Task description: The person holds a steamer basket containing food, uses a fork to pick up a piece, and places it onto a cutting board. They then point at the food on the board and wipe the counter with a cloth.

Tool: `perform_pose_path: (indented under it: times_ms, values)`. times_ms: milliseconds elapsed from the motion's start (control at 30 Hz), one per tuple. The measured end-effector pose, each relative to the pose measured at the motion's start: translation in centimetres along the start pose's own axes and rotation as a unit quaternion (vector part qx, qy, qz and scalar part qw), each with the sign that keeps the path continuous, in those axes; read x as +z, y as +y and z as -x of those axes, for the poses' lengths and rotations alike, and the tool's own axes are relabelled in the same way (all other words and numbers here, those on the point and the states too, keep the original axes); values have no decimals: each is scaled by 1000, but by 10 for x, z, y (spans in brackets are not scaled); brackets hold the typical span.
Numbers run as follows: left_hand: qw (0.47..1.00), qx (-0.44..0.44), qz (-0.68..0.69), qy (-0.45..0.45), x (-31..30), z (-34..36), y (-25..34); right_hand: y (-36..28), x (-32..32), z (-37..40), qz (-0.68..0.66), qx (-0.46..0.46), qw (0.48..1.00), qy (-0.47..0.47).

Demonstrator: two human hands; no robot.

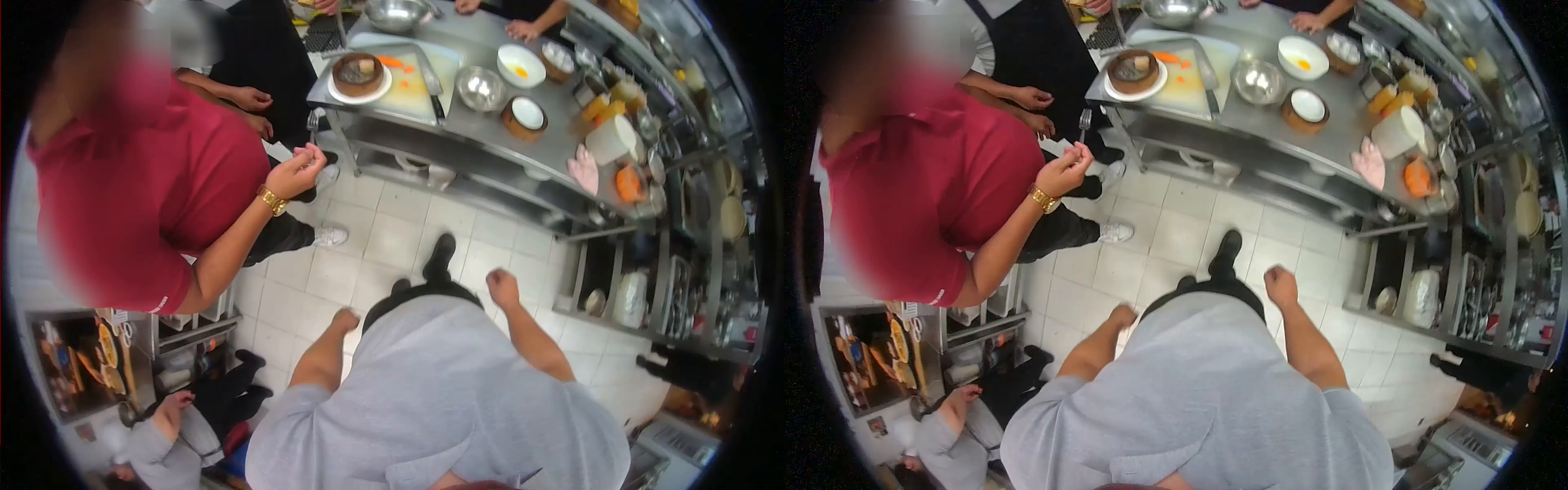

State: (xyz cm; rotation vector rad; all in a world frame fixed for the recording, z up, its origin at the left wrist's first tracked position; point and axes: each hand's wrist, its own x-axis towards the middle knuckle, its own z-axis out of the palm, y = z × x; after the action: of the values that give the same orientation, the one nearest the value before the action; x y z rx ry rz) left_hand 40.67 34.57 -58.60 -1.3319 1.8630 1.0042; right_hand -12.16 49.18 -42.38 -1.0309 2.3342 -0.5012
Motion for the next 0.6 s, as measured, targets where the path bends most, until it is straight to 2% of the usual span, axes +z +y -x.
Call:
perform_pose_path:
  times_ms: [33, 67, 100, 133, 200, 233, 267, 300, 333, 400, 467, 500, 533, 567, 600]
  values:
    - [997, 37, -67, -26, 20, 9, -24, 15, 2, 5, 30, -2, 1000, -7]
    - [991, 108, -51, -57, 30, 25, -41, 26, 4, 11, 45, 5, 999, -15]
    - [992, 125, -22, -16, 43, 44, -46, 35, 4, 16, 61, 13, 998, -24]
    - [944, 258, -204, 6, 43, 60, -53, 40, 1, 23, 62, 23, 997, -37]
    - [988, 127, -63, -57, 59, 75, -56, 40, -8, 35, 72, 36, 995, -59]
    - [989, 127, -58, -49, 63, 77, -49, 38, -12, 38, 81, 38, 994, -68]
    - [991, -19, 124, -40, 68, 81, -39, 36, -15, 39, 77, 44, 994, -68]
    - [940, -162, 300, -31, 72, 82, -30, 33, -18, 38, 77, 38, 994, -66]
    - [929, -156, 334, -10, 73, 78, -18, 32, -21, 36, 45, 29, 998, -44]
    - [971, -63, 231, -20, 56, 68, 16, 33, -24, 29, 14, 20, 999, -25]
    - [983, -10, 182, -6, 31, 59, 57, 40, -26, 19, 8, -8, 1000, -22]
    - [984, 35, 155, 84, 24, 52, 78, 45, -27, 16, 5, -12, 1000, -26]
    - [975, 1, 200, 95, 20, 35, 97, 48, -30, 8, 22, -15, 999, -45]
    - [974, -3, 201, 104, 10, 30, 120, 52, -34, -5, 38, -22, 997, -63]
    - [950, 13, 274, 150, -3, 26, 146, 62, -33, -19, 35, -26, 997, -70]
